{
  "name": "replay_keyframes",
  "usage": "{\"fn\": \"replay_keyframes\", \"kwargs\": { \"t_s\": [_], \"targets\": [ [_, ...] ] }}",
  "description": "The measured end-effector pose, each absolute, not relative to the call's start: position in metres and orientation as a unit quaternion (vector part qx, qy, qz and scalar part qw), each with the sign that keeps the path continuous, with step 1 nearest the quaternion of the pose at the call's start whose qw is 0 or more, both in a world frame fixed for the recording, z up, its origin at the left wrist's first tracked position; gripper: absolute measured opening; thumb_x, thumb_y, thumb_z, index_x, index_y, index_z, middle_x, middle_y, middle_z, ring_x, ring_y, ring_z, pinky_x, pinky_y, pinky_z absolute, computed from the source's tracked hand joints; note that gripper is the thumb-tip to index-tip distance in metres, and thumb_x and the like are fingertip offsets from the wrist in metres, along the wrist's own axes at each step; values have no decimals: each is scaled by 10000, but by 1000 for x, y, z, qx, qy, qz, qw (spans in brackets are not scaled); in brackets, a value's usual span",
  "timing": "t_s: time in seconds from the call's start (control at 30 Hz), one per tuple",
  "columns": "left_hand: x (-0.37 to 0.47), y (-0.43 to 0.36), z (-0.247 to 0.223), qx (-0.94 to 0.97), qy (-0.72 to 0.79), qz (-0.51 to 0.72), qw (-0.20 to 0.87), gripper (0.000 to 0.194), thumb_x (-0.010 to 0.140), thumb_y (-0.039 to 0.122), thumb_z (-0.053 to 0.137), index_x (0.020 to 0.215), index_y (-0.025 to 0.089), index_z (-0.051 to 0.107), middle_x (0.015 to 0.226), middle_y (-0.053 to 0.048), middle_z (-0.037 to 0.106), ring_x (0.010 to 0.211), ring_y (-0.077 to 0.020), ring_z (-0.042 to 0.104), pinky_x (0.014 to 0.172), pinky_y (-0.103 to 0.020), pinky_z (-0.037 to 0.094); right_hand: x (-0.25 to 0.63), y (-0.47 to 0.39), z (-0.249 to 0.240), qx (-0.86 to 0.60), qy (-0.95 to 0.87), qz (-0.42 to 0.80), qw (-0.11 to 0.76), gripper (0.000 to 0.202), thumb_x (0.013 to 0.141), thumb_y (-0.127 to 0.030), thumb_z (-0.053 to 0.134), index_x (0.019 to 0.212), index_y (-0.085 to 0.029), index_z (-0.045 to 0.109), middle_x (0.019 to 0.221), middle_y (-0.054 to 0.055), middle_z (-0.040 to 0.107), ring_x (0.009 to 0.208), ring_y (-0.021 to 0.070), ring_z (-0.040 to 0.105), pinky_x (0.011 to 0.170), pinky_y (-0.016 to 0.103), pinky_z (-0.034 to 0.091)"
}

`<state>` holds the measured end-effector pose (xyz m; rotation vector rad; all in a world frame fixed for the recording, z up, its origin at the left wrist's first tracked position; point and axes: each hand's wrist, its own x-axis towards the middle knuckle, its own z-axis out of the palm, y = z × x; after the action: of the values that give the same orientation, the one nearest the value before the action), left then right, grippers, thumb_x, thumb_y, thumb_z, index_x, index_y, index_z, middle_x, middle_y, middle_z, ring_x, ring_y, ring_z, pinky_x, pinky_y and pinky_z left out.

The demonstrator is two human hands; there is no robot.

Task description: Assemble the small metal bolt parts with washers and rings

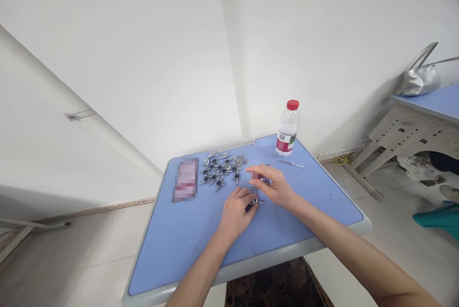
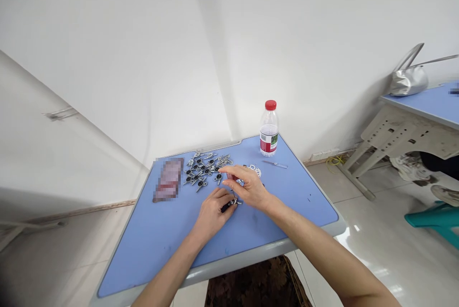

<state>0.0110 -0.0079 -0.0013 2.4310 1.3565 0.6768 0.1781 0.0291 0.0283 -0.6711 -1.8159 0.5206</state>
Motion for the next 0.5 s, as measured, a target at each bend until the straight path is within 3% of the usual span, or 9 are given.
{"fn": "replay_keyframes", "kwargs": {
  "t_s": [0.2, 0.5],
  "targets": [
    [10, -5, -4, 841, 441, 269, 162, 141, 849, 154, 569, 876, 204, 698, 860, -44, 657, 831, -202, 585, 773, -341, 480, 181, 27, 30, -282, -777, 230, 515, 332, 969, -219, 439, 1283, -256, 537, 878, 37, 632, 781, 157, 591, 733, 305, 504],
    [10, -6, 9, 774, 407, 289, 390, 150, 860, 263, 618, 930, 212, 739, 943, -52, 676, 925, -209, 624, 867, -350, 506, 181, 27, 30, -303, -715, 287, 561, 348, 945, -286, 519, 1291, -265, 556, 767, -14, 532, 621, 102, 506, 623, 239, 490]
  ]
}}
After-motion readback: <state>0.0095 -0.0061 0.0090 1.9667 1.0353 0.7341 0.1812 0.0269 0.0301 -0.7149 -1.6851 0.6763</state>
